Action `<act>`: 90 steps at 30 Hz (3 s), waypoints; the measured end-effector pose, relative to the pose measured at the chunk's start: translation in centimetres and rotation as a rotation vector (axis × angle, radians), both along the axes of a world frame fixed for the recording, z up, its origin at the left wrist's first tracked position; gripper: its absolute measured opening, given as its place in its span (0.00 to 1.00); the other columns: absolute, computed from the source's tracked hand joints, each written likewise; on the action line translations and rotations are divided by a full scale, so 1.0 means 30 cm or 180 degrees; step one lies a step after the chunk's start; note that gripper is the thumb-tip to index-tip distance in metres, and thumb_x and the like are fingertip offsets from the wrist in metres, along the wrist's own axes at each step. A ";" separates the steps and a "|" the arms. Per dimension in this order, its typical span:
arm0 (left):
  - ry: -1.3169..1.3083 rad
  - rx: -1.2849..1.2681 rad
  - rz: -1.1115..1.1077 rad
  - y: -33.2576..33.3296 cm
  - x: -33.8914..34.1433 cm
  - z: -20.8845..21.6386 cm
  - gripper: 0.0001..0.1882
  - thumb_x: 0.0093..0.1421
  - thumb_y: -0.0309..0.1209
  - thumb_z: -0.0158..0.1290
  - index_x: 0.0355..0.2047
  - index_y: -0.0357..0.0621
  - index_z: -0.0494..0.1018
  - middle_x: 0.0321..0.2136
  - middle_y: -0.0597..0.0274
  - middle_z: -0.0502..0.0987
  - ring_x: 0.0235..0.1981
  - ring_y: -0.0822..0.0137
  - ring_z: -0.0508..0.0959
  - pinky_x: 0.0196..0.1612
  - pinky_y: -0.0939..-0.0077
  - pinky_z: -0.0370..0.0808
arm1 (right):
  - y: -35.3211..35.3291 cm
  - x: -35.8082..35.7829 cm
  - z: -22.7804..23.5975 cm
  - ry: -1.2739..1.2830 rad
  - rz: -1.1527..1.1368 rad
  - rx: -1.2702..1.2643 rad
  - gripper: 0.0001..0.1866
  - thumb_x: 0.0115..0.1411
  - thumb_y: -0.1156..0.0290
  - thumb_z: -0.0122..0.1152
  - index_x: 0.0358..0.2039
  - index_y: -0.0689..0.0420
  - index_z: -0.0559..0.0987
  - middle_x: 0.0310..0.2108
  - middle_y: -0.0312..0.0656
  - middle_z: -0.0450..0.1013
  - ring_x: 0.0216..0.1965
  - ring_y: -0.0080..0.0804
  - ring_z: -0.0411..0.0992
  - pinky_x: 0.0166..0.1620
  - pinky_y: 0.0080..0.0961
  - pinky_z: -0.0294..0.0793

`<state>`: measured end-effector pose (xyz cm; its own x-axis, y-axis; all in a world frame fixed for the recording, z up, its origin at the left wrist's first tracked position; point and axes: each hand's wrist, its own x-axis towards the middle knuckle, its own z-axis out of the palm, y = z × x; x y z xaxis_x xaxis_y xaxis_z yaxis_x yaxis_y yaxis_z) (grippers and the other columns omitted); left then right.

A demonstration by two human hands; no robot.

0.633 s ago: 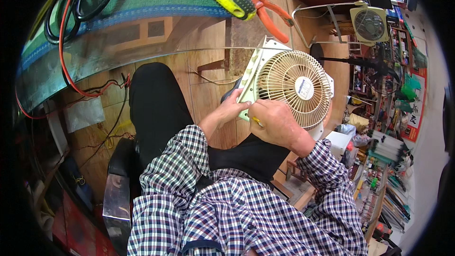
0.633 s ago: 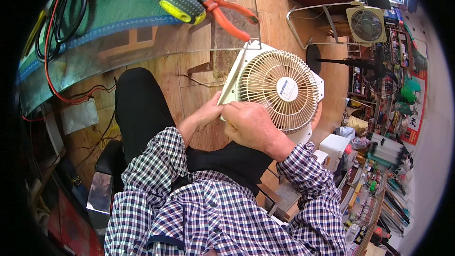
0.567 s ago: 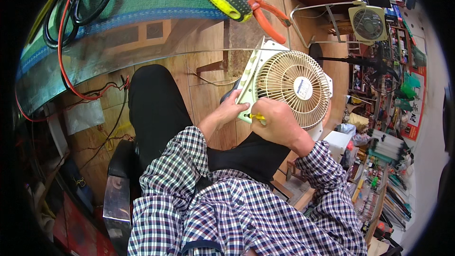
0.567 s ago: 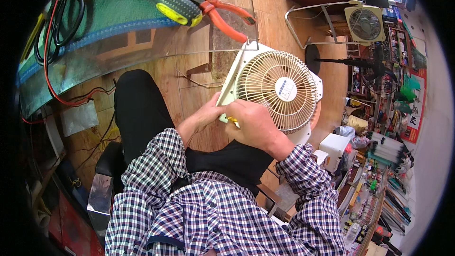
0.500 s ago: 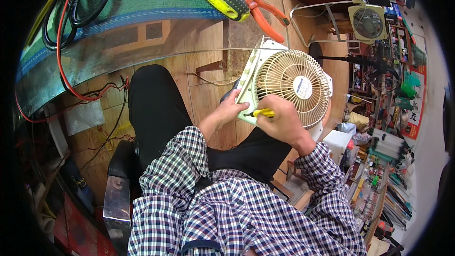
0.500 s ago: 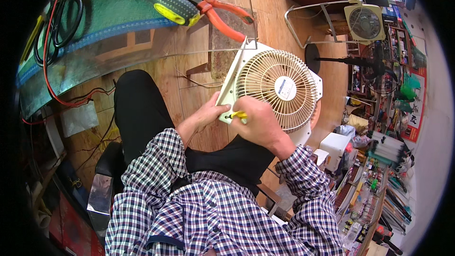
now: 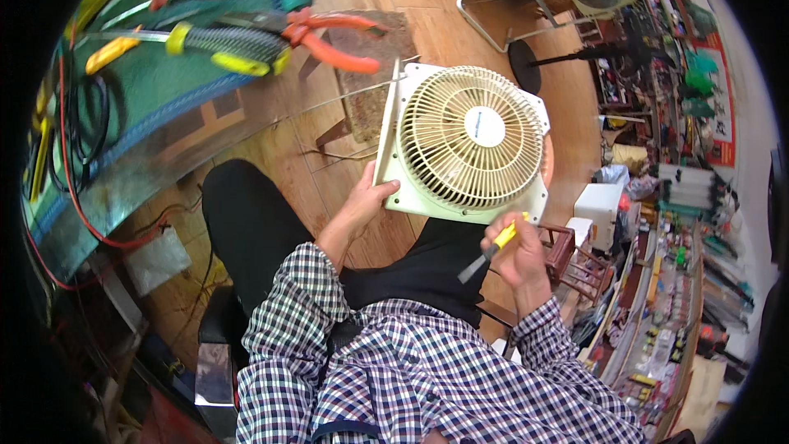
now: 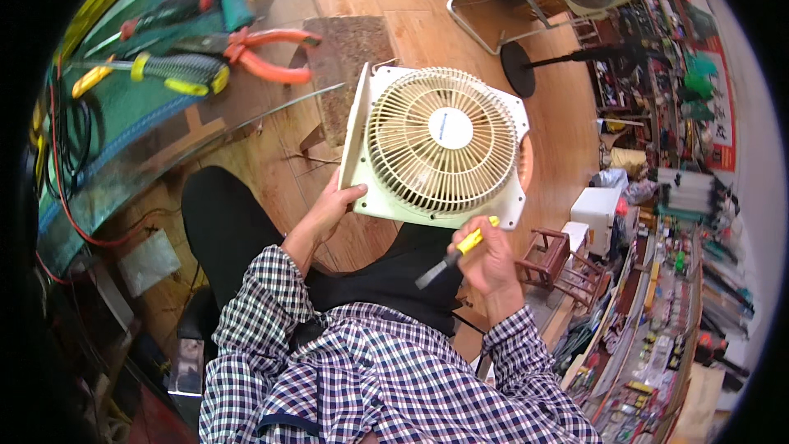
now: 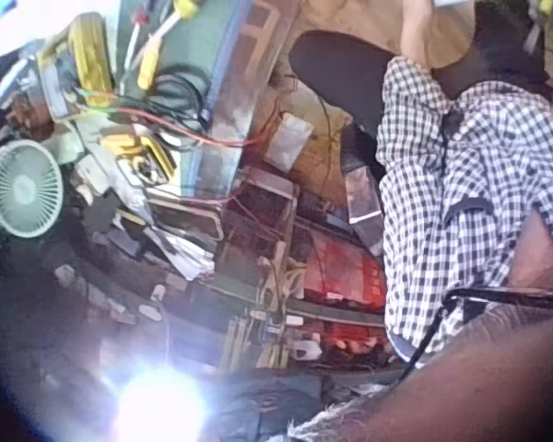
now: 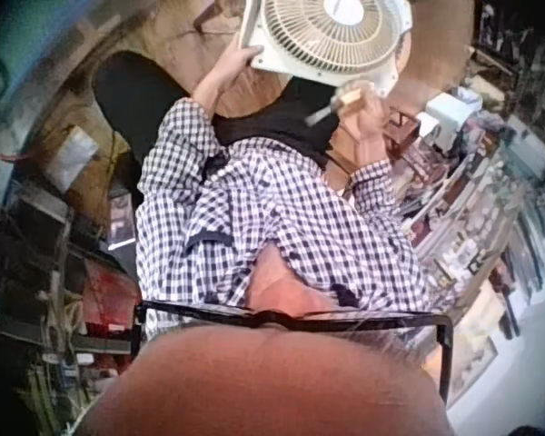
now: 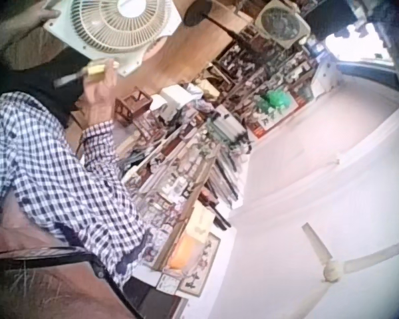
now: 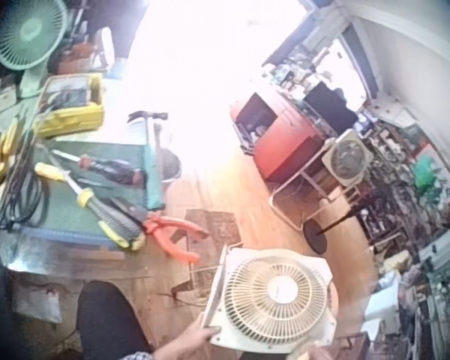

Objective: The person uses a yellow screwdriver to remove screws from the front grille of a small white fan. After removing the screws, they detach the grille to expose the fan blades and motor housing.

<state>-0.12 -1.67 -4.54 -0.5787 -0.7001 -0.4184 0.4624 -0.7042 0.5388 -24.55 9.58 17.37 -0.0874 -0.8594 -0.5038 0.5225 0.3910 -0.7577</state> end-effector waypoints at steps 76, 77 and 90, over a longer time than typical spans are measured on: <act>0.0610 0.1468 0.0988 0.087 0.044 -0.064 0.25 0.58 0.21 0.55 0.58 0.39 0.69 0.55 0.53 0.79 0.56 0.50 0.80 0.67 0.46 0.77 | -0.320 -0.371 -0.049 0.2422 0.1345 0.0274 0.33 0.62 0.47 0.82 0.54 0.60 0.79 0.37 0.27 0.74 0.28 0.10 0.65 0.26 0.11 0.65; 0.0608 0.1491 0.1024 0.093 0.039 -0.064 0.25 0.58 0.21 0.55 0.58 0.39 0.70 0.55 0.53 0.79 0.56 0.50 0.80 0.67 0.47 0.78 | -0.332 -0.375 -0.051 0.2368 0.1342 0.0254 0.33 0.63 0.49 0.82 0.55 0.60 0.79 0.38 0.28 0.75 0.28 0.10 0.65 0.26 0.11 0.65; 0.0581 0.1559 0.0881 0.104 0.015 -0.074 0.31 0.59 0.22 0.55 0.64 0.39 0.69 0.58 0.53 0.79 0.57 0.52 0.81 0.63 0.51 0.80 | -0.231 -0.270 0.103 0.3186 -0.0183 -0.0311 0.15 0.76 0.60 0.61 0.47 0.61 0.78 0.42 0.44 0.78 0.30 0.18 0.71 0.24 0.16 0.65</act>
